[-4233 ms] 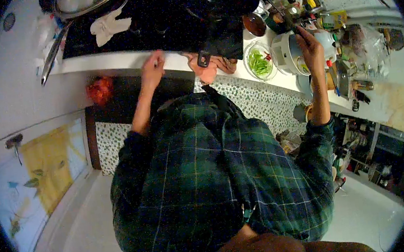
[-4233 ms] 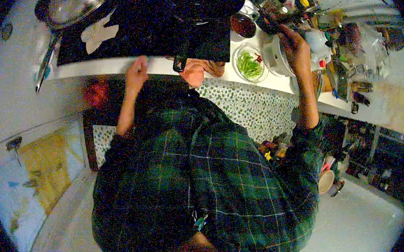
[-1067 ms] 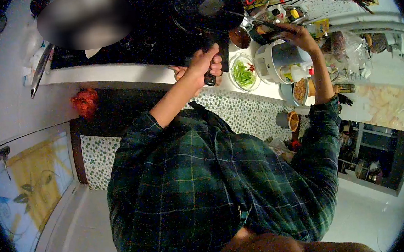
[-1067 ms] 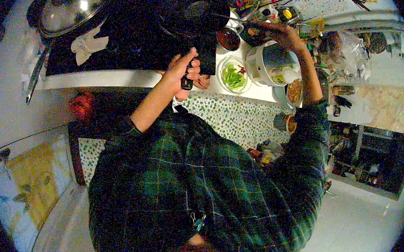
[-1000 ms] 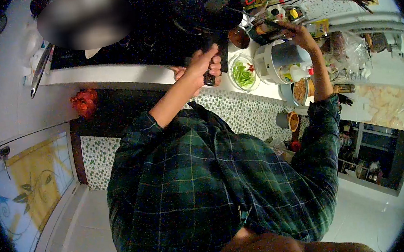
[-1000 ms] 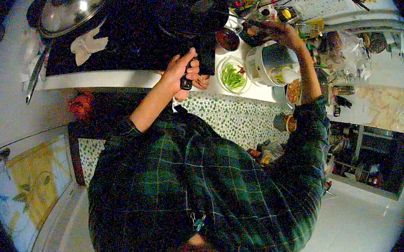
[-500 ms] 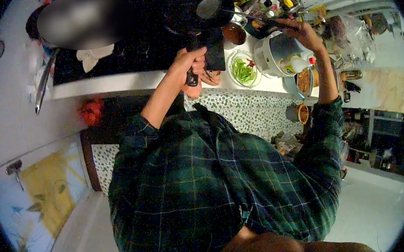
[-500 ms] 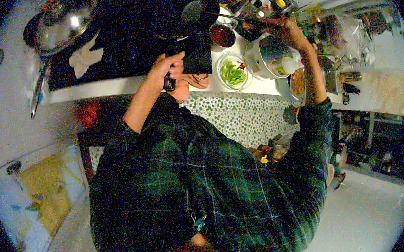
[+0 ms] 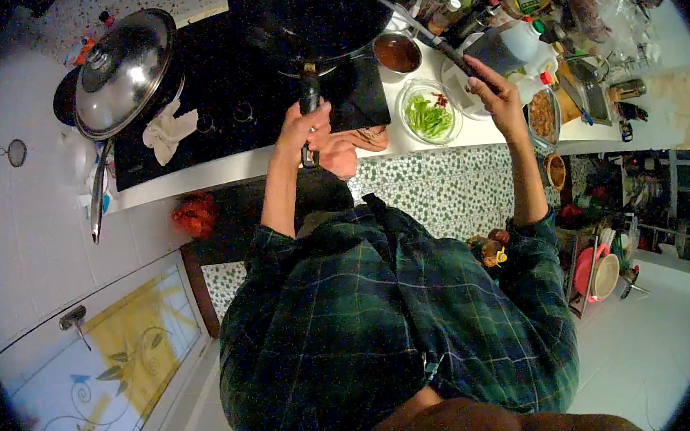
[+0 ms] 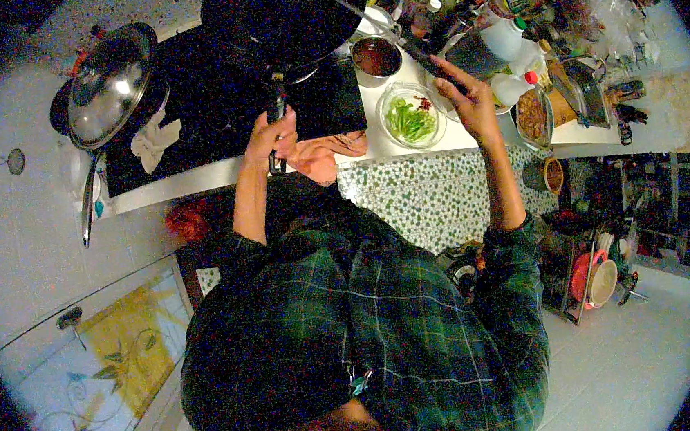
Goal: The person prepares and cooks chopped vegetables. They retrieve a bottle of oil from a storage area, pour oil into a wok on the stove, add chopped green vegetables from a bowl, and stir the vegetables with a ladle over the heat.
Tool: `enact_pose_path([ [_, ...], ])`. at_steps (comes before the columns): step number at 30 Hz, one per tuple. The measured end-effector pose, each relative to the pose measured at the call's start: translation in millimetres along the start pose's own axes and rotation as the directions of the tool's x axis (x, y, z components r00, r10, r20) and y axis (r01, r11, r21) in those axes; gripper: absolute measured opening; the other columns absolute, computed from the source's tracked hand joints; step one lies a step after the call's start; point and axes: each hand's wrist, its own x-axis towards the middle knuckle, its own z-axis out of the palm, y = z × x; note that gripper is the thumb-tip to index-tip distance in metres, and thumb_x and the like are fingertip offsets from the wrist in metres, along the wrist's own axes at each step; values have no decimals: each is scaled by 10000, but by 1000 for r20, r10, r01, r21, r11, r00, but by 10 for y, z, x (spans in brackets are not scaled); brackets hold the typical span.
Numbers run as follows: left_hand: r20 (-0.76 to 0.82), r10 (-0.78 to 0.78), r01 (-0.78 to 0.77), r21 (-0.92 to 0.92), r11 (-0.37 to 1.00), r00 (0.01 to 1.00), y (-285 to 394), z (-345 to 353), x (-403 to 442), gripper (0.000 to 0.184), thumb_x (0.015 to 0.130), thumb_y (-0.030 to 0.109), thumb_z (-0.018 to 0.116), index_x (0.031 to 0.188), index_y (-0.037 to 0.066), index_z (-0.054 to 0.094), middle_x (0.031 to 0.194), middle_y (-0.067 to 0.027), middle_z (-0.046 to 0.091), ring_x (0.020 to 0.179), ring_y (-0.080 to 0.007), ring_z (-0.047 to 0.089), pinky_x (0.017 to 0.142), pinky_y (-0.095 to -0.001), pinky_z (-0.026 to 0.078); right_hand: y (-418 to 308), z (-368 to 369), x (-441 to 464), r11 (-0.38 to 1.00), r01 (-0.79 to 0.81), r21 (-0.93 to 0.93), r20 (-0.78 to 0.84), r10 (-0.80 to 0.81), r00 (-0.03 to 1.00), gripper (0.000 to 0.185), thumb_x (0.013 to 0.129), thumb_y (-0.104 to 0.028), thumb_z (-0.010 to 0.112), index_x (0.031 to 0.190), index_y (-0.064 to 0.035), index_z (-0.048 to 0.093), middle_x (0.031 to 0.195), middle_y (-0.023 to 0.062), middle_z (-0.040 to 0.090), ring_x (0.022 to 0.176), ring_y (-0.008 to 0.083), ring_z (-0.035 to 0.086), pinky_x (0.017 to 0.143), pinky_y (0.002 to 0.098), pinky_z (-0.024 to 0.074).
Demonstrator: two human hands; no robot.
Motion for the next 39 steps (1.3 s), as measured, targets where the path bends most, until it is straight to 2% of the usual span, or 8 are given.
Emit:
enact_pose_path([
  [9, 424, -106, 302, -430, 851, 900, -35, 202, 49, 330, 912, 206, 459, 600, 140, 371, 438, 47, 314, 315, -33, 251, 298, -178, 194, -471, -359, -76, 989, -150, -7, -51, 150, 987, 350, 838, -154, 583, 1184, -108, 557, 874, -30, 598, 649, 44, 453, 562, 177, 369],
  [16, 59, -296, 301, -261, 917, 954, 309, 437, -630, 323, 898, 198, 484, 597, 120, 394, 445, 34, 344, 326, -22, 259, 284, -186, 180, -260, -349, -38, 966, -250, 58, 36, 249, 968, 349, 841, -153, 576, 1184, -95, 553, 982, -12, 611, 727, 50, 497, 658, 195, 420],
  [18, 145, -350, 374, -206, 904, 925, 331, 278, -694, 315, 891, 202, 501, 602, 115, 408, 464, 38, 350, 334, -24, 267, 289, -185, 197, -235, -262, -34, 977, -197, 78, 56, 193, 980, 354, 840, -166, 580, 1184, -89, 550, 998, -7, 613, 756, 52, 510, 690, 198, 424],
  [21, -13, -266, 263, -94, 960, 964, 358, 271, -735, 245, 888, 185, 500, 670, 111, 416, 478, 38, 355, 343, -41, 274, 307, -204, 209, -176, -190, -31, 989, -150, 20, 78, 148, 986, 363, 836, -182, 589, 1187, -97, 546, 988, 22, 627, 778, 56, 530, 721, 211, 434],
  [28, 87, -178, 179, 2, 984, 980, 241, -97, -452, 237, 889, 152, 491, 672, 110, 406, 484, 44, 332, 359, -40, 293, 316, -210, 228, -115, -117, -50, 992, -26, -125, 109, 40, 993, 346, 835, -181, 589, 1169, -95, 556, 921, 54, 637, 728, 99, 558, 707, 260, 465],
  [32, -19, -138, 134, -121, 983, 990, 207, 44, -381, 297, 890, 176, 508, 625, 114, 392, 479, 45, 340, 354, -29, 281, 319, -186, 222, -207, -154, 0, 954, 85, -288, 145, -44, 988, 334, 855, -150, 561, 1182, -84, 540, 952, 36, 618, 741, 79, 515, 705, 250, 451],
  [37, 165, -130, 169, -248, 954, 978, 154, -51, -220, 295, 880, 170, 529, 613, 113, 416, 494, 34, 374, 368, -29, 313, 317, -178, 226, -457, -125, 32, 910, 109, -399, 146, -54, 988, 332, 853, -136, 552, 1183, -101, 538, 976, 101, 627, 763, 108, 544, 714, 283, 456],
  [39, 149, -106, 145, -280, 949, 983, 112, -30, -151, 288, 873, 161, 539, 616, 111, 420, 506, 31, 385, 369, -30, 317, 318, -177, 228, -421, -58, 62, 873, 220, -436, 84, -204, 975, 306, 814, -129, 562, 1117, -93, 572, 900, 191, 614, 790, 341, 602, 693, 381, 468],
])
